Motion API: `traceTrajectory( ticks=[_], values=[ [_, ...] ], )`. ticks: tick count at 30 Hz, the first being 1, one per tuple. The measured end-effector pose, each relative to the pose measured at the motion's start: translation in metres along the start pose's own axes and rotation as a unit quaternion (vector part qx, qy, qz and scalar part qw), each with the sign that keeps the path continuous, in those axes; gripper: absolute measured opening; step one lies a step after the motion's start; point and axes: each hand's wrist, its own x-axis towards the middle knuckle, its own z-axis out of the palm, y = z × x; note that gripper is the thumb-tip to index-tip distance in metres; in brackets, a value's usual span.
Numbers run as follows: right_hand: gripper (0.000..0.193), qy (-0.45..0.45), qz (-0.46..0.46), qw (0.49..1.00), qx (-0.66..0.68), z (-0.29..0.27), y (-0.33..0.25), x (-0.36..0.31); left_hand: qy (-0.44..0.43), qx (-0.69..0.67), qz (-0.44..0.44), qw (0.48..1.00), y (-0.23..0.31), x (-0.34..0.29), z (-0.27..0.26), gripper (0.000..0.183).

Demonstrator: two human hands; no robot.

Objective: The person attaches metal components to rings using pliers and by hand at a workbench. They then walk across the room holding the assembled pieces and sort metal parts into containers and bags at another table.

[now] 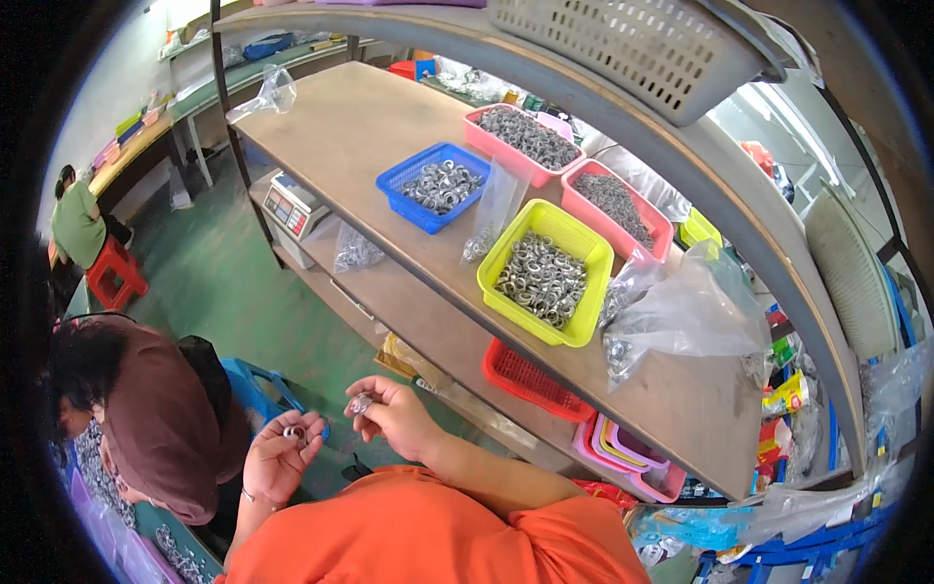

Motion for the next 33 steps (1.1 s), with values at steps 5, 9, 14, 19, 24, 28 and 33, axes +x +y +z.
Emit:
traceTrajectory(
  ticks=[5, 9, 14, 19, 24, 28, 33],
  values=[
    [0.017, 0.043, 0.052, 0.99, 0.126, -0.001, 0.005, 0.007, -0.017, -0.073, 0.033, 0.997, 0.01, 0.0, 0.003, 0.032],
    [0.01, -0.04, 0.079, 0.979, 0.183, 0.004, -0.003, 0.02, 0.008, -0.067, 0.039, 0.997, 0.008, 0.001, -0.002, 0.038],
    [0.025, -0.128, -0.154, 0.912, -0.358, 0.038, -0.002, 0.038, 0.0, -0.052, 0.015, 0.999, 0.005, 0.015, 0.003, 0.038],
    [0.029, -0.129, -0.252, 0.837, -0.468, 0.032, -0.005, 0.067, 0.001, -0.024, 0.033, 0.999, 0.013, 0.035, 0.017, 0.04],
    [0.022, -0.147, -0.22, 0.901, -0.343, 0.018, -0.022, 0.098, 0.017, -0.023, 0.057, 0.998, 0.019, 0.058, 0.018, 0.027],
    [0.027, -0.094, -0.15, 0.942, -0.285, 0.002, -0.039, 0.118, 0.07, 0.02, 0.04, 0.997, 0.03, 0.082, 0.03, 0.023],
    [0.029, -0.074, -0.057, 0.971, -0.218, -0.01, -0.053, 0.139, 0.035, -0.003, 0.045, 0.998, 0.036, 0.108, 0.031, 0.026]
  ],
)
